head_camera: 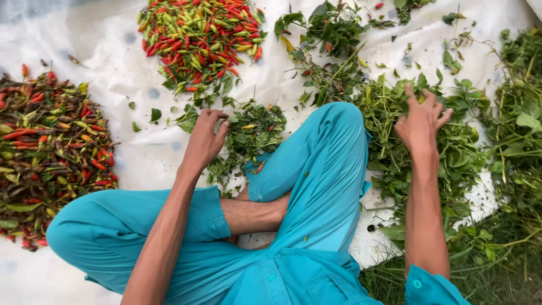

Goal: The person sits cross-legged on a white tarp outdoors and sorts harvested chilies by hand. They separate red and green chilies from stems and leaves, placing the chilies into piles and discarding the plant debris.

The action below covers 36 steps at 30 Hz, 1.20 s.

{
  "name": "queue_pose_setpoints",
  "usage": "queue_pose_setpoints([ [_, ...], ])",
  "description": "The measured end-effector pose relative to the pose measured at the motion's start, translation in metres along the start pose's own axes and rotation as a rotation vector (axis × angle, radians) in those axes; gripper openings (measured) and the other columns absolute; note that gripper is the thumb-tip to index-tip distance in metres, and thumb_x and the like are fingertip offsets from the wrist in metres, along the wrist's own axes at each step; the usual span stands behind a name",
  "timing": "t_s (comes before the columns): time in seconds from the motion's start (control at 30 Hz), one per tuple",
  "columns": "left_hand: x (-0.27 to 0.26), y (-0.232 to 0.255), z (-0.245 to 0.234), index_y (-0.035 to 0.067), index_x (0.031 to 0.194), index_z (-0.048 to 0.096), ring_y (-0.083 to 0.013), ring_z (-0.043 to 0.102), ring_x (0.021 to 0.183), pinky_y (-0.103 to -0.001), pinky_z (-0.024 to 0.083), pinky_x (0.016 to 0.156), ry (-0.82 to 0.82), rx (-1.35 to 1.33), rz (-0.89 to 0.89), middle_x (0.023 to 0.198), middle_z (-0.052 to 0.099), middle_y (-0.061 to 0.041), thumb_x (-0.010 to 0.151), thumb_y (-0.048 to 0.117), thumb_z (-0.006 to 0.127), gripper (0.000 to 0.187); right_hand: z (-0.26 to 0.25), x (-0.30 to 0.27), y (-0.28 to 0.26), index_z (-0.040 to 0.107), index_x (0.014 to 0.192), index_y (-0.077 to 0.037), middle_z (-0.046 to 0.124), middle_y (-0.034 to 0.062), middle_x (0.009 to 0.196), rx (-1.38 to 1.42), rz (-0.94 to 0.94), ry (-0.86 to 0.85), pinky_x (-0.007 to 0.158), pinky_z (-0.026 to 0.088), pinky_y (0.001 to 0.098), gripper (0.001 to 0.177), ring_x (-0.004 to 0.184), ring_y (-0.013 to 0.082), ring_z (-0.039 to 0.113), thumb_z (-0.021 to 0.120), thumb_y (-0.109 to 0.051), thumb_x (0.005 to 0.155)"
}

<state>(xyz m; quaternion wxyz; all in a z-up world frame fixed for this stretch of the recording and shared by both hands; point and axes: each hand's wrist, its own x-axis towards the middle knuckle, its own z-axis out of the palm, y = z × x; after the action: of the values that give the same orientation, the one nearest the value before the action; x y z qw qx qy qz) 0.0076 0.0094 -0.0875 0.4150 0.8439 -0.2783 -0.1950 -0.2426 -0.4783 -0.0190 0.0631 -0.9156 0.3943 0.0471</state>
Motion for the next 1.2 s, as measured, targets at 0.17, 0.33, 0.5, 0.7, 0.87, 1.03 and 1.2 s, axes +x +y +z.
queue_pose_setpoints([
  [0.17, 0.004, -0.001, -0.01, 0.007, 0.132, 0.07, -0.0365, 0.066, 0.119, -0.054, 0.052, 0.099, 0.097, -0.031, -0.039, 0.133, 0.064, -0.019, 0.118, 0.031, 0.054, 0.032, -0.076, -0.041, -0.075, 0.06, 0.171, -0.016, 0.057, 0.0367, 0.157, -0.045, -0.175, 0.128, 0.116, 0.023, 0.0764, 0.07, 0.138, 0.0541, 0.057, 0.077, -0.017, 0.103],
  [0.33, 0.006, -0.004, -0.006, 0.007, 0.125, 0.075, -0.0284, 0.074, 0.097, -0.047, 0.058, 0.088, 0.133, -0.063, -0.043, 0.127, 0.078, -0.016, 0.116, 0.027, 0.057, 0.029, -0.076, -0.056, -0.169, 0.067, 0.167, -0.023, 0.077, 0.0199, 0.122, -0.077, -0.285, 0.07, 0.101, 0.057, 0.0642, 0.058, 0.115, 0.0385, 0.071, 0.072, -0.047, 0.115],
  [0.5, 0.0, 0.03, -0.005, 0.006, 0.142, 0.075, -0.0408, 0.07, 0.132, -0.058, 0.053, 0.115, -0.213, 0.14, 0.209, 0.142, 0.07, -0.023, 0.109, 0.005, 0.058, 0.037, 0.026, -0.017, -0.26, 0.079, 0.145, -0.014, 0.074, 0.0225, 0.127, 0.326, -0.931, -0.089, 0.111, 0.055, 0.0558, 0.036, 0.126, 0.0432, 0.071, 0.071, -0.005, 0.11],
  [0.7, -0.002, -0.047, 0.042, 0.021, 0.118, 0.089, -0.0306, 0.069, 0.117, -0.052, 0.059, 0.099, -0.322, 0.481, 0.223, 0.127, 0.072, -0.005, 0.1, 0.012, 0.064, 0.032, 0.114, 0.011, -0.293, 0.086, 0.121, -0.019, 0.07, 0.0056, 0.124, 0.037, -1.053, -0.036, 0.099, 0.056, 0.046, 0.024, 0.115, 0.0281, 0.066, 0.082, -0.009, 0.099],
  [0.87, 0.007, -0.074, 0.039, 0.022, 0.093, 0.087, -0.0376, 0.073, 0.107, -0.058, 0.06, 0.093, -0.263, 0.417, 0.18, 0.108, 0.074, -0.009, 0.098, 0.016, 0.062, 0.026, 0.113, 0.024, -0.278, 0.089, 0.109, -0.019, 0.071, 0.0032, 0.097, 0.24, -1.005, 0.042, 0.092, 0.058, 0.0391, 0.007, 0.095, 0.0205, 0.064, 0.082, -0.019, 0.107],
  [1.03, 0.014, -0.051, 0.026, 0.014, 0.091, 0.073, -0.0361, 0.075, 0.096, -0.054, 0.061, 0.083, -0.057, 0.288, 0.12, 0.092, 0.065, -0.008, 0.1, 0.015, 0.059, 0.017, 0.095, 0.007, -0.269, 0.089, 0.111, -0.023, 0.069, 0.0044, 0.091, 0.433, -0.944, 0.047, 0.087, 0.059, 0.0411, 0.007, 0.088, 0.0234, 0.063, 0.082, -0.023, 0.109],
  [1.2, 0.013, -0.015, -0.004, 0.008, 0.143, 0.068, -0.0392, 0.075, 0.128, -0.055, 0.061, 0.108, 0.002, -0.451, -0.027, 0.138, 0.07, -0.021, 0.105, 0.013, 0.06, 0.039, 0.086, -0.012, -0.277, 0.088, 0.116, -0.018, 0.078, 0.0082, 0.094, 0.777, -0.889, -0.168, 0.069, 0.051, 0.0385, 0.012, 0.069, 0.0179, 0.059, 0.084, -0.018, 0.105],
])
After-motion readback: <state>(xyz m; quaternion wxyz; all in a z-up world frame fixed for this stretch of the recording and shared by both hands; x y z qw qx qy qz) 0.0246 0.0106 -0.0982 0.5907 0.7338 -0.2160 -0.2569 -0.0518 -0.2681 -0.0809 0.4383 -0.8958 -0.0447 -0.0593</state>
